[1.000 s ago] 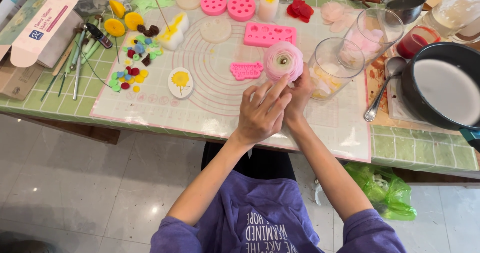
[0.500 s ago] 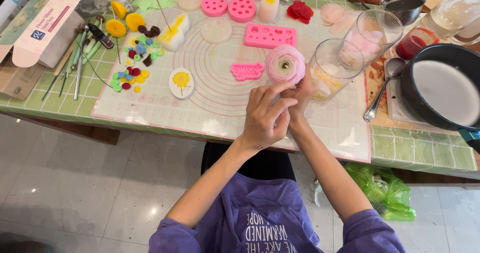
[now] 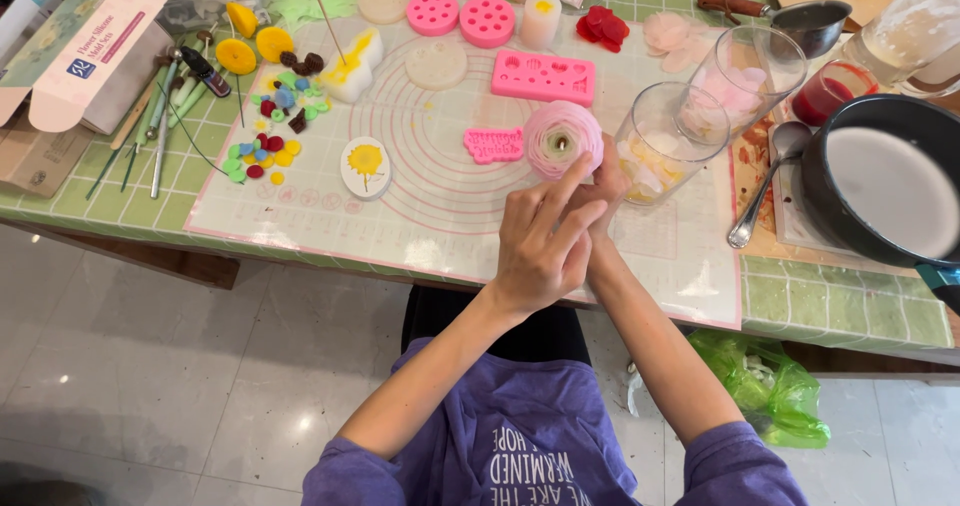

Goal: Assembling a wax flower by attaching a stem and then melting wax scraps in a pot on a hot plate.

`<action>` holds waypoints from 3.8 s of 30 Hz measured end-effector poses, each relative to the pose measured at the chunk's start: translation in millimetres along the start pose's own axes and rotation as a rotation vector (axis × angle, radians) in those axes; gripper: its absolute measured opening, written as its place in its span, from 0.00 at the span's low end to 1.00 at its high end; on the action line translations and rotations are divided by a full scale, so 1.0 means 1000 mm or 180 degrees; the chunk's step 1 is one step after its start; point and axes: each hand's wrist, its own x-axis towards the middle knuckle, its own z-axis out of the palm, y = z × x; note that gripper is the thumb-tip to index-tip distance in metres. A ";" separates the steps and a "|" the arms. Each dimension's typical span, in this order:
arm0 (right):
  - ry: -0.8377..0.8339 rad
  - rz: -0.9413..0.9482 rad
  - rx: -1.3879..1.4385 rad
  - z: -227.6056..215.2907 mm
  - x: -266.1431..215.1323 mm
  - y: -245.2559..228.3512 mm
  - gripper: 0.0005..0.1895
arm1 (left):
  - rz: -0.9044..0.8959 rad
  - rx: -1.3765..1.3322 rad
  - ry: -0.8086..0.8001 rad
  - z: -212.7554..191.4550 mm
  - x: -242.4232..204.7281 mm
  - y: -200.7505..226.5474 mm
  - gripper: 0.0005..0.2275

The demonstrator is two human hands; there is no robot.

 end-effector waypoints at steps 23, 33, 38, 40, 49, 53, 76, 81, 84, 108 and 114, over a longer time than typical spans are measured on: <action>-0.0193 0.0517 0.0466 0.003 -0.012 0.026 0.04 | 0.0086 0.0297 -0.0232 0.015 -0.005 0.002 0.11; -0.0328 0.0858 0.1234 0.004 -0.002 0.046 0.08 | 0.0419 0.0303 -0.0167 -0.014 -0.007 -0.021 0.17; -0.0624 0.0917 0.1630 0.002 0.005 0.018 0.12 | 0.0523 0.0769 -0.0259 -0.038 0.000 -0.036 0.16; -0.0699 0.0969 0.1566 0.003 0.005 0.021 0.12 | 0.0566 0.0801 -0.0278 -0.042 0.004 -0.036 0.15; -0.0944 0.0542 0.1295 0.011 0.004 0.029 0.12 | -0.1678 -0.1487 0.0254 -0.033 0.044 -0.071 0.15; -0.1004 0.0552 0.1327 0.011 0.008 0.034 0.10 | -0.2159 -0.2624 0.0046 -0.027 0.034 -0.104 0.16; -0.1349 0.0154 0.1132 -0.014 0.039 -0.042 0.16 | -0.4079 -0.5627 0.0487 -0.062 0.016 -0.072 0.17; -0.1084 -0.0100 0.0750 -0.016 0.035 -0.046 0.16 | -0.4157 -0.6002 0.0767 -0.067 0.022 -0.048 0.17; -0.1074 0.0169 0.1115 -0.013 0.033 -0.045 0.17 | -0.4100 -0.6025 0.0811 -0.074 0.022 -0.041 0.18; -0.2823 0.1686 0.2035 -0.057 0.037 -0.072 0.23 | -0.1153 -0.2324 -0.0796 -0.090 0.046 -0.047 0.53; -0.2621 0.1386 0.1870 -0.080 0.011 0.001 0.27 | -0.0959 -0.2644 -0.0915 -0.093 0.049 -0.027 0.55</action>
